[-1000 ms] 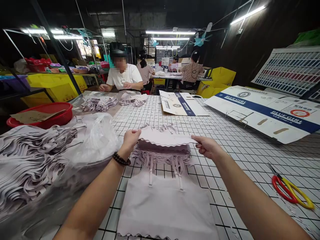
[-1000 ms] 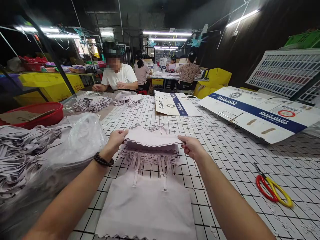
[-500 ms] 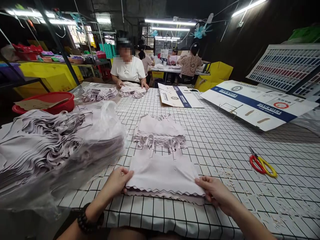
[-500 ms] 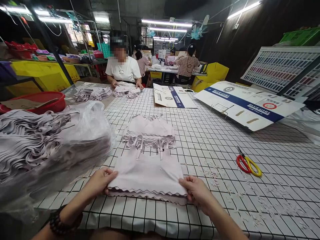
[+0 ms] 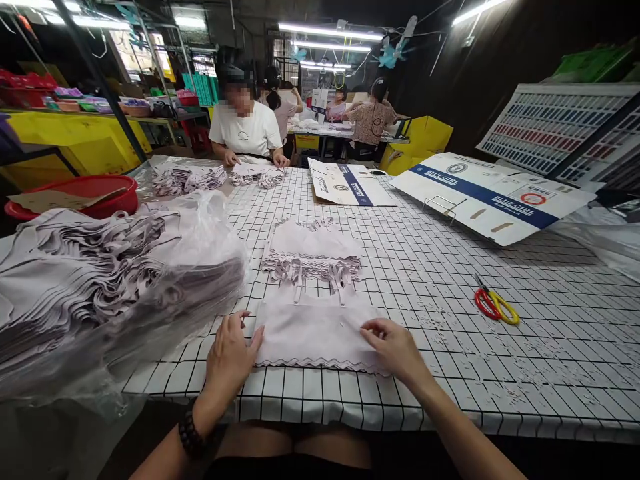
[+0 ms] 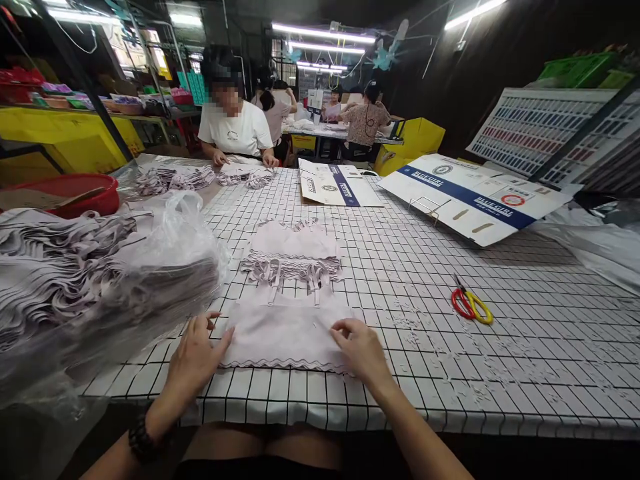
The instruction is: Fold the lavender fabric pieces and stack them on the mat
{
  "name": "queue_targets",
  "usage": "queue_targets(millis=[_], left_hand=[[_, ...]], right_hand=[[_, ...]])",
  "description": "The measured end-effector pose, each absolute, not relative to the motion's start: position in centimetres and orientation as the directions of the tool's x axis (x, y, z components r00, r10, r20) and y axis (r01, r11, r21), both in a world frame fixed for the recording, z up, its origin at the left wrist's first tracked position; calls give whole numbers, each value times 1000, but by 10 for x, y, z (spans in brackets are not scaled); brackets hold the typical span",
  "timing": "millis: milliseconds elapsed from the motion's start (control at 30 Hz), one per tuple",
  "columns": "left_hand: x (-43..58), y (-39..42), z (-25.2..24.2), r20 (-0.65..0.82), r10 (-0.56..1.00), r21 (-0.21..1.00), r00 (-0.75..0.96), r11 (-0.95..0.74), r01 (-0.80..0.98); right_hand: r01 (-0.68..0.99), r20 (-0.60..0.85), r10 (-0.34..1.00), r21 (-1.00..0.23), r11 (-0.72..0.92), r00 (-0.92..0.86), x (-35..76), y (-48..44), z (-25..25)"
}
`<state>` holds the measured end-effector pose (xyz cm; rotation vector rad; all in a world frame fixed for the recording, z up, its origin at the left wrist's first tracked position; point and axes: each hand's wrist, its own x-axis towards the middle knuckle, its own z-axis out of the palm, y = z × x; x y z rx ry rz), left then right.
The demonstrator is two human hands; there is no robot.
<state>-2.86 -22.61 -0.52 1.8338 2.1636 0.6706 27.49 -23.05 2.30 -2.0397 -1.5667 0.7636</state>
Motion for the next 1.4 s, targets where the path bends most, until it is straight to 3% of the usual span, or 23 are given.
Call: queue_targets(millis=[100,200,300,500,567,667,767,900,967,1067,1133,1233,1400], left_hand=[[-21,-227,-8,304,953,385,-12,-111,916],[-17,-225,-19,243,957,305,156,-228,924],[-18,-222,-30,148,969,267,196,-230,936],[-22,-222,-33,75,979,258,191,-205,944],[-21,-222,-32,84,978,259,192,-208,943],[-13,-221,-32,152,970,244,189,-222,944],[1,-219,-34,194,940,224,281,-322,920],[14,-214,-38,187,904,198,385,-419,886],[16,-212,-41,181,905,179,386,-416,892],[15,-212,-46,173,907,166,383,-410,897],[14,-212,-48,165,909,181,383,-410,894],[13,-206,-42,151,919,255,364,-392,884],[10,-143,0,262,951,435,166,-270,859]], right_hand=[[757,-143,984,-631,-172,105,249,-219,20],[808,-161,965,-527,-263,208,232,-207,12],[806,-207,949,-503,-313,240,227,-200,7],[515,-313,918,-760,-396,244,282,-196,20],[505,-236,864,-730,-460,445,316,-199,26],[705,65,783,-484,-518,619,344,-209,27],[881,178,900,-349,-320,398,321,-219,18],[913,85,983,-363,185,-165,266,-226,-2],[898,-19,960,-360,253,-278,255,-227,-11],[925,-105,974,-347,152,-200,265,-227,-20],[920,-121,979,-376,109,-165,276,-226,-20],[843,-118,984,-536,51,-134,288,-217,-8],[602,23,977,-791,-112,212,297,-156,26]])
